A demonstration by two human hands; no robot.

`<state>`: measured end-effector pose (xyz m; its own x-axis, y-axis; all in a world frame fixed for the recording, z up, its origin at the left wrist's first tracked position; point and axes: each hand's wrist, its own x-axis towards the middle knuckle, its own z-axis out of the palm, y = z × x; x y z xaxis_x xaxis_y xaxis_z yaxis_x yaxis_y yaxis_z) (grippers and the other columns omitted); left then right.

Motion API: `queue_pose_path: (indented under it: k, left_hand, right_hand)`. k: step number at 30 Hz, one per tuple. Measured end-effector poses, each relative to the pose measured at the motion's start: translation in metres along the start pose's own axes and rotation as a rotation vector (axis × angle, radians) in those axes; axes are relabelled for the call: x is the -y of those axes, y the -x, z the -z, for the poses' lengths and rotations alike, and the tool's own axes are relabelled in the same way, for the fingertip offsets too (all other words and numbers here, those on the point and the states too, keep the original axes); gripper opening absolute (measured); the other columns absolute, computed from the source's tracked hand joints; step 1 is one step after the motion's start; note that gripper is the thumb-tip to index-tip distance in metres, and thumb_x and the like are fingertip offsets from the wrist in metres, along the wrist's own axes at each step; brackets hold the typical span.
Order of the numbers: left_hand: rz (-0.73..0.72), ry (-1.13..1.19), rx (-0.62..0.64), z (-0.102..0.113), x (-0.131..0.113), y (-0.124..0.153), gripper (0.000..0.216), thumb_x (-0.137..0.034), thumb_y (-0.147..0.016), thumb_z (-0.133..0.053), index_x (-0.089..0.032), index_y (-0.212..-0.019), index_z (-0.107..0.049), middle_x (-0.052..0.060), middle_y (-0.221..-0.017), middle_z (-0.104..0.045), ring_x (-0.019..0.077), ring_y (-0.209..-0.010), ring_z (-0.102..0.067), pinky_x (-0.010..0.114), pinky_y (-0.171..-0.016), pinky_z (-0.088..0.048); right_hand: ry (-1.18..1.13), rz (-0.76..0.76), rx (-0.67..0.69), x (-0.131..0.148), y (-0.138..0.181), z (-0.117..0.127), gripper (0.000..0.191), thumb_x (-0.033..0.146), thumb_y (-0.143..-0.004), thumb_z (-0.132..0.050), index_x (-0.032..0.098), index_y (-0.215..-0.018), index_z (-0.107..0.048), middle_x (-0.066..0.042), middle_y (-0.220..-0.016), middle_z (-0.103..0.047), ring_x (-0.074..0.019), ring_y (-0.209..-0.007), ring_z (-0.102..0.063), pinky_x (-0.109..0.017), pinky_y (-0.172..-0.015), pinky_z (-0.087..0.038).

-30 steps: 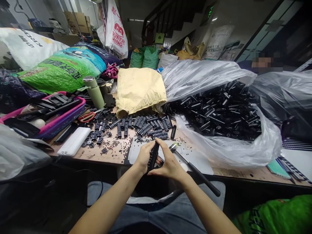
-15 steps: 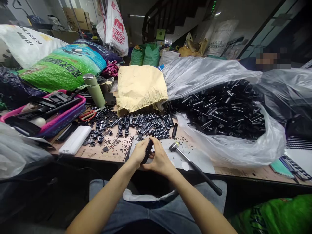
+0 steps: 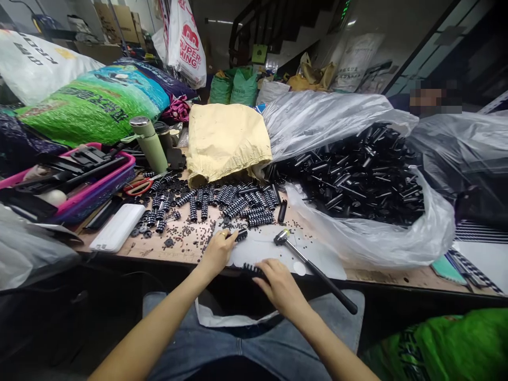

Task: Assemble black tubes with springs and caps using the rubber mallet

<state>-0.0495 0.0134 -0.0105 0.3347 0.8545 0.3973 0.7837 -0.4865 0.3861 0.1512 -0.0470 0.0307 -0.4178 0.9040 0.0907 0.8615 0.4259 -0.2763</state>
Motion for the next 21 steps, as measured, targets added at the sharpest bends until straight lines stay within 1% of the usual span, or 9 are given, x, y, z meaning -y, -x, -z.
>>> queue_pose_path:
  k: [2,4,6,8,10,13,15,18,21]
  left_hand:
    - [-0.055,0.054,-0.01,-0.006,-0.005,-0.006,0.03,-0.017,-0.085,-0.042,-0.016,-0.113,-0.052,0.011,-0.094,-0.054,0.0188,-0.086,-0.052,0.034,-0.074,-0.045]
    - [-0.156,0.085,0.016,-0.015,-0.015,-0.012,0.029,-0.017,-0.085,-0.041,-0.016,-0.111,-0.053,0.011,-0.094,-0.055,0.0179,-0.085,-0.052,0.032,-0.072,-0.044]
    - [-0.243,0.048,0.056,-0.023,-0.027,-0.016,0.029,-0.015,-0.085,-0.04,-0.015,-0.111,-0.053,0.011,-0.095,-0.056,0.018,-0.084,-0.052,0.033,-0.071,-0.042]
    - [-0.276,-0.041,0.09,-0.026,-0.037,-0.018,0.032,-0.012,-0.084,-0.04,-0.016,-0.113,-0.051,0.011,-0.096,-0.057,0.0188,-0.084,-0.052,0.036,-0.072,-0.04]
    - [-0.28,-0.12,0.115,-0.025,-0.042,-0.017,0.034,-0.01,-0.084,-0.038,-0.017,-0.115,-0.05,0.01,-0.096,-0.057,0.0188,-0.084,-0.052,0.038,-0.074,-0.037]
    - [-0.275,-0.175,0.137,-0.02,-0.043,-0.017,0.034,-0.011,-0.084,-0.036,-0.017,-0.115,-0.048,0.008,-0.096,-0.058,0.0184,-0.085,-0.051,0.039,-0.076,-0.035]
    - [-0.256,-0.201,0.157,-0.017,-0.044,-0.018,0.034,-0.011,-0.085,-0.034,-0.017,-0.116,-0.048,0.008,-0.096,-0.059,0.0187,-0.086,-0.051,0.04,-0.078,-0.034]
    - [-0.221,-0.25,0.186,-0.019,-0.053,-0.017,0.035,-0.011,-0.086,-0.03,-0.015,-0.117,-0.047,0.009,-0.098,-0.059,0.0194,-0.092,-0.051,0.042,-0.084,-0.033]
    - [-0.222,-0.273,0.167,-0.027,-0.07,-0.012,0.044,-0.031,-0.087,-0.031,-0.007,-0.123,-0.04,0.016,-0.12,-0.049,0.0243,-0.115,-0.039,0.044,-0.096,-0.024]
  right_hand:
    - [0.109,-0.076,-0.102,-0.018,0.011,0.005,0.035,0.038,-0.082,-0.047,0.019,-0.111,-0.049,-0.011,-0.107,-0.053,-0.0237,-0.096,-0.05,-0.036,-0.078,-0.043]
    - [0.293,-0.292,-0.196,-0.044,0.017,0.011,0.034,0.04,-0.082,-0.044,0.015,-0.103,-0.052,-0.015,-0.103,-0.055,-0.0274,-0.093,-0.051,-0.039,-0.074,-0.042]
    - [0.384,-0.426,-0.153,-0.067,0.021,0.018,0.027,0.037,-0.084,-0.041,0.015,-0.086,-0.055,-0.013,-0.088,-0.058,-0.027,-0.083,-0.053,-0.036,-0.066,-0.041]
    - [0.309,-0.477,-0.084,-0.077,0.025,0.025,0.026,0.036,-0.085,-0.038,0.017,-0.074,-0.052,-0.009,-0.074,-0.058,-0.0227,-0.071,-0.055,-0.031,-0.059,-0.039]
    - [0.125,-0.516,-0.086,-0.071,0.03,0.03,0.03,0.039,-0.087,-0.031,0.019,-0.072,-0.047,-0.004,-0.065,-0.057,-0.0179,-0.059,-0.054,-0.027,-0.053,-0.037]
    - [-0.101,-0.543,-0.169,-0.048,0.034,0.029,0.036,0.042,-0.089,-0.02,0.021,-0.074,-0.045,0.0,-0.057,-0.054,-0.0145,-0.051,-0.052,-0.024,-0.051,-0.035]
    - [-0.108,-0.524,-0.135,-0.037,0.034,0.024,0.039,0.042,-0.089,-0.017,0.021,-0.075,-0.046,0.0,-0.054,-0.053,-0.0149,-0.048,-0.052,-0.024,-0.049,-0.032]
    - [-0.039,-0.493,-0.012,-0.029,0.029,0.025,0.039,0.043,-0.088,-0.02,0.021,-0.07,-0.046,0.0,-0.05,-0.052,-0.0161,-0.046,-0.052,-0.023,-0.046,-0.028]
    - [-0.095,-0.452,-0.117,-0.014,0.022,0.037,0.04,0.043,-0.089,-0.017,0.021,-0.071,-0.045,0.001,-0.051,-0.053,-0.0147,-0.047,-0.052,-0.022,-0.047,-0.031]
